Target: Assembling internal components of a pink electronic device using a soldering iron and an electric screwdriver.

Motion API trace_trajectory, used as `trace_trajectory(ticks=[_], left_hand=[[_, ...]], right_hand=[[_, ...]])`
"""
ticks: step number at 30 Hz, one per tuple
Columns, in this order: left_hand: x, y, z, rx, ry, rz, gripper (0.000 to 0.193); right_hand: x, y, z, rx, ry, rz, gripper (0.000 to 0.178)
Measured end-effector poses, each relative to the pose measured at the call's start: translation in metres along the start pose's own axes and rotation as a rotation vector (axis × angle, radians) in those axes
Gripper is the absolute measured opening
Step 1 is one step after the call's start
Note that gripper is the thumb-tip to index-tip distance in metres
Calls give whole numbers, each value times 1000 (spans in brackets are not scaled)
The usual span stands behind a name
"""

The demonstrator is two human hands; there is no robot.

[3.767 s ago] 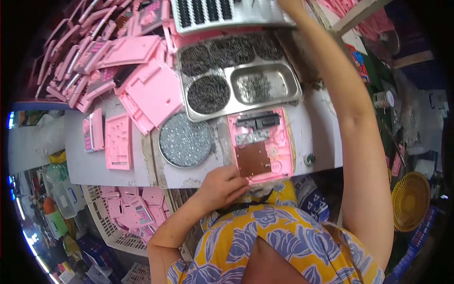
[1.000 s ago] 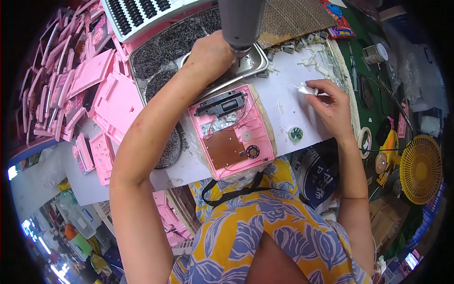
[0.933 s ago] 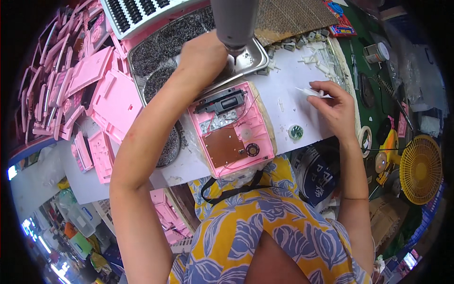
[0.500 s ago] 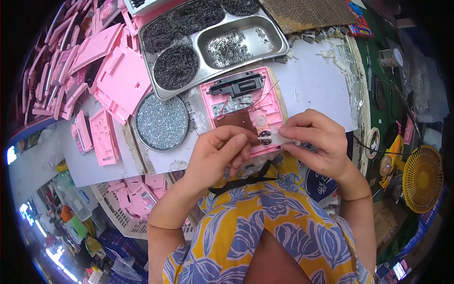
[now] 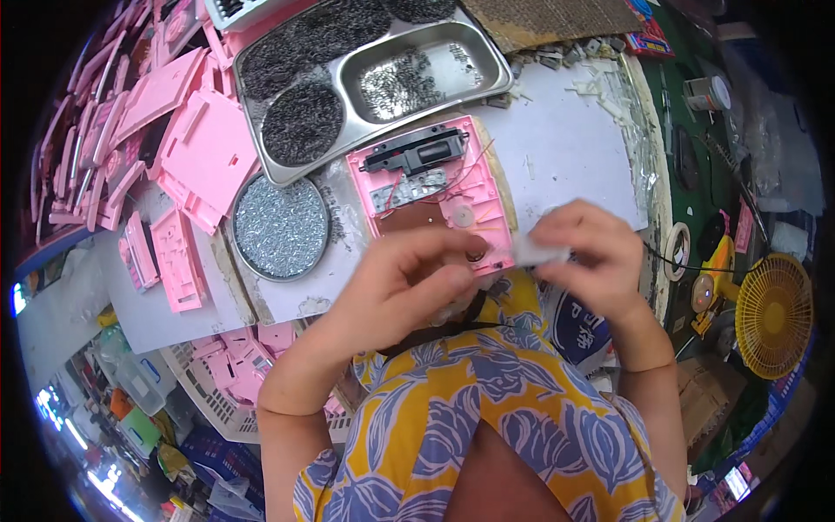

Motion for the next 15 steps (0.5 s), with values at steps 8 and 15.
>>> trace_trajectory(ticks=[8, 15], left_hand=[[-16, 16, 54, 236, 498, 1339, 15], [-13, 9, 21, 228, 656, 1069, 15]], right_hand=[[69, -15, -31, 319, 575, 1088, 40], [58, -16, 0, 96, 263, 203, 30]])
Point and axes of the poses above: each hand's wrist, its own z-axis towards the middle knuckle, its own y-axis out of the palm, x = y × z, the point moved 5 cm from there along z, towards the middle knuckle, and after that the axes turned 3 degrees about x, right-handed, at the moved point
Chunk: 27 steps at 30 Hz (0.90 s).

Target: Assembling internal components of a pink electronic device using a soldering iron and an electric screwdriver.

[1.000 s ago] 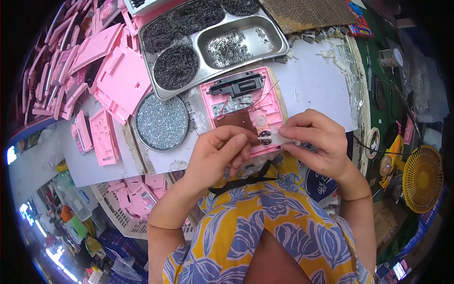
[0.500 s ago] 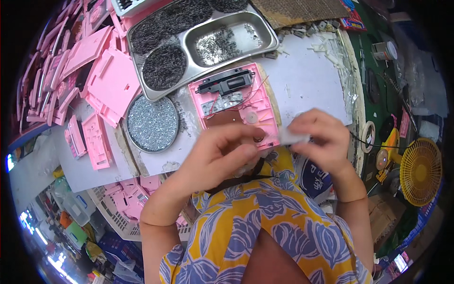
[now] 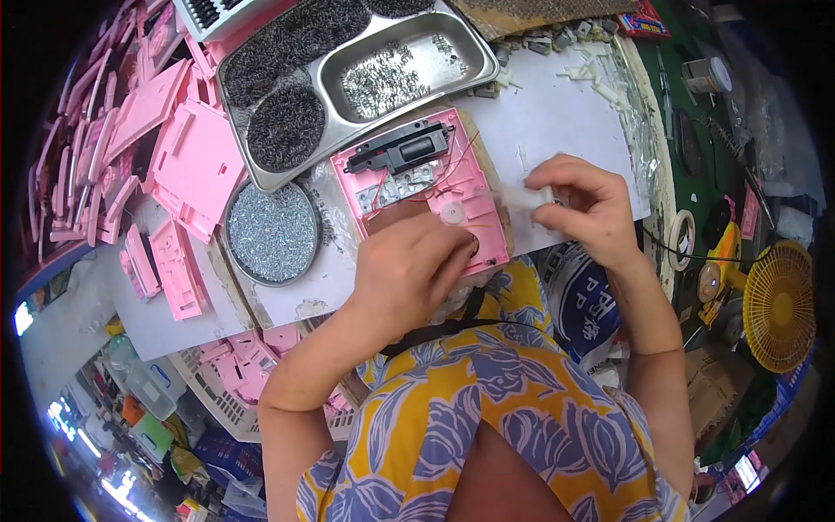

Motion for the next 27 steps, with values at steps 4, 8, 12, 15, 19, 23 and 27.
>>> trace_trajectory(ticks=[4, 8, 12, 15, 19, 23, 27], left_hand=[[-4, -5, -26, 34, 172, 13, 25], [-6, -3, -30, 48, 200, 21, 28], [-9, -1, -31, 44, 187, 14, 31], [-13, -2, -32, 41, 152, -35, 42], [-13, -3, -30, 80, 37, -164, 64], [-16, 2, -30, 26, 33, -175, 80], [-11, 2, -24, -140, -5, -24, 91]], right_hand=[[-24, 22, 19, -136, -365, -484, 27], [-31, 33, 26, -181, -539, -658, 27], [-36, 42, 32, -264, -624, -676, 26], [-33, 43, 37, -295, -646, -600, 27], [-14, 41, 38, -263, -571, -421, 27], [-8, 50, 37, -274, -551, -438, 22], [-22, 61, 28, -266, -632, -725, 15]])
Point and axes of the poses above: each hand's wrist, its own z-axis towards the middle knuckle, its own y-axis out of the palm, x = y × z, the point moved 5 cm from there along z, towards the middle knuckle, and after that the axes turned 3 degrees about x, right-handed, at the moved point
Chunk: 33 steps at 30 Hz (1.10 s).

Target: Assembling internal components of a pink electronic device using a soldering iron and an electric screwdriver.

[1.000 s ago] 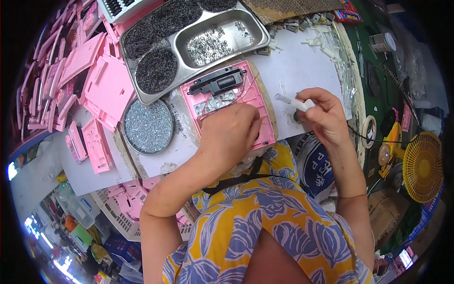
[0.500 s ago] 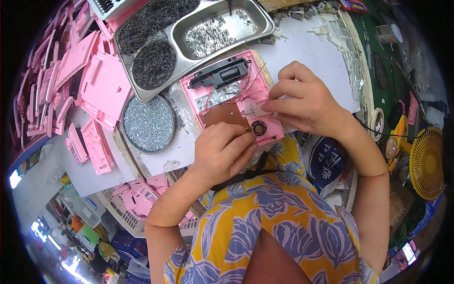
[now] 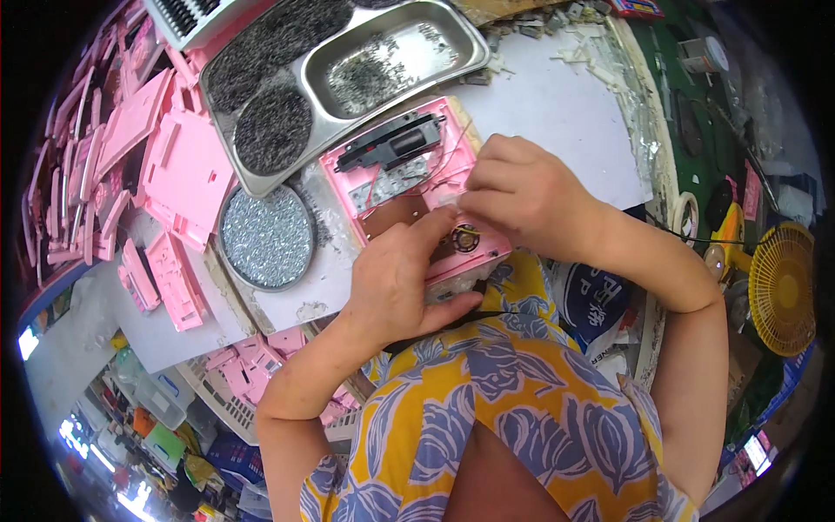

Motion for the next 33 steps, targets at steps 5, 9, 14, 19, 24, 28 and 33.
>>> trace_trajectory(ticks=[5, 9, 14, 19, 24, 28, 33], left_hand=[[3, -2, 5, -26, 109, 87, 89], [-23, -4, -16, 221, 33, -336, 68], [-29, -6, -23, 395, 32, -449, 59], [-25, -7, -20, 351, 62, -402, 58], [-10, -9, -5, 185, 28, -145, 52], [-7, -9, 0, 90, 4, 24, 49], [-10, -9, -4, 260, 33, -172, 64]], right_hand=[[1, 0, -3, -3, 4, -5, 21], [7, -6, -4, 16, 95, 74, 30], [5, -11, 0, -1, 124, 22, 26], [5, -8, 6, -93, 73, -11, 19], [-2, -11, 16, -278, -40, -191, 14], [-7, -15, 21, -308, -16, -209, 17], [-4, -15, 20, -267, -55, -132, 15]])
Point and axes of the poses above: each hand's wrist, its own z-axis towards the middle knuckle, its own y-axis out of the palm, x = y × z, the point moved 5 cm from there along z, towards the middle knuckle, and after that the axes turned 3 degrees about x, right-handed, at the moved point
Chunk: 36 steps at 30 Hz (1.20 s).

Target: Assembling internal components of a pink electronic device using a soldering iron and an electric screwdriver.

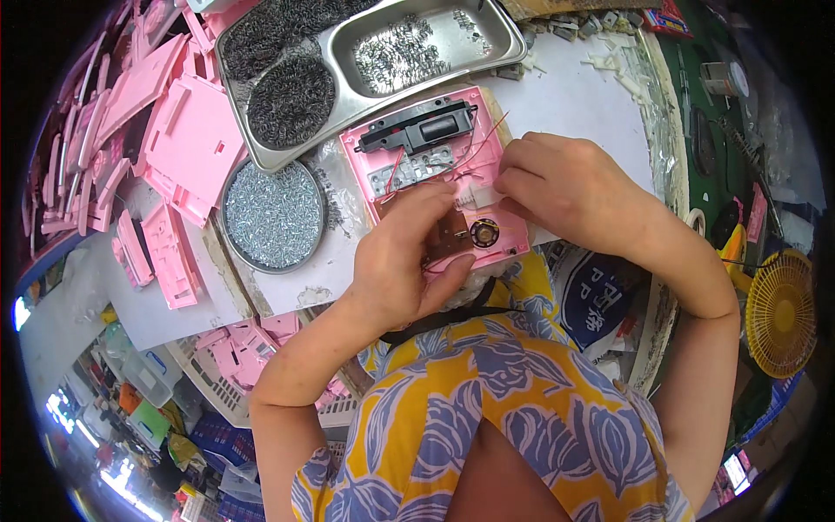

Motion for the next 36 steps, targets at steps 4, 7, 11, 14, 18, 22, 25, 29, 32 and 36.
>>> trace_trajectory(ticks=[4, 7, 11, 14, 18, 22, 25, 29, 32, 36], left_hand=[[-4, -1, -6, 75, 59, -54, 75], [-4, 0, -4, 75, 68, -20, 76], [-6, 4, -5, -26, -21, -27, 74], [-2, 4, 3, -117, 3, 57, 71], [6, 5, 6, -259, 81, 205, 71], [6, 2, 6, -248, 83, 170, 67], [9, 1, 10, -234, 84, 138, 63], [8, 0, 9, -224, 109, 137, 58], [9, -2, 13, -231, 41, 87, 53], [17, -17, 39, -127, -105, 90, 41]], right_hand=[[9, 4, -3, 78, -41, 102, 14], [10, 7, -3, 104, -63, 153, 16], [4, 15, -6, 110, -74, 185, 23], [8, 20, -8, 86, -55, 223, 19], [9, 17, -13, 186, -4, 158, 16], [68, -4, -24, 301, 281, 225, 16], [111, -10, -21, 350, 358, -93, 17], [108, 0, -8, 346, 344, -193, 19], [108, 7, -13, 329, 319, -210, 21], [98, -2, -33, 307, 323, -148, 23]])
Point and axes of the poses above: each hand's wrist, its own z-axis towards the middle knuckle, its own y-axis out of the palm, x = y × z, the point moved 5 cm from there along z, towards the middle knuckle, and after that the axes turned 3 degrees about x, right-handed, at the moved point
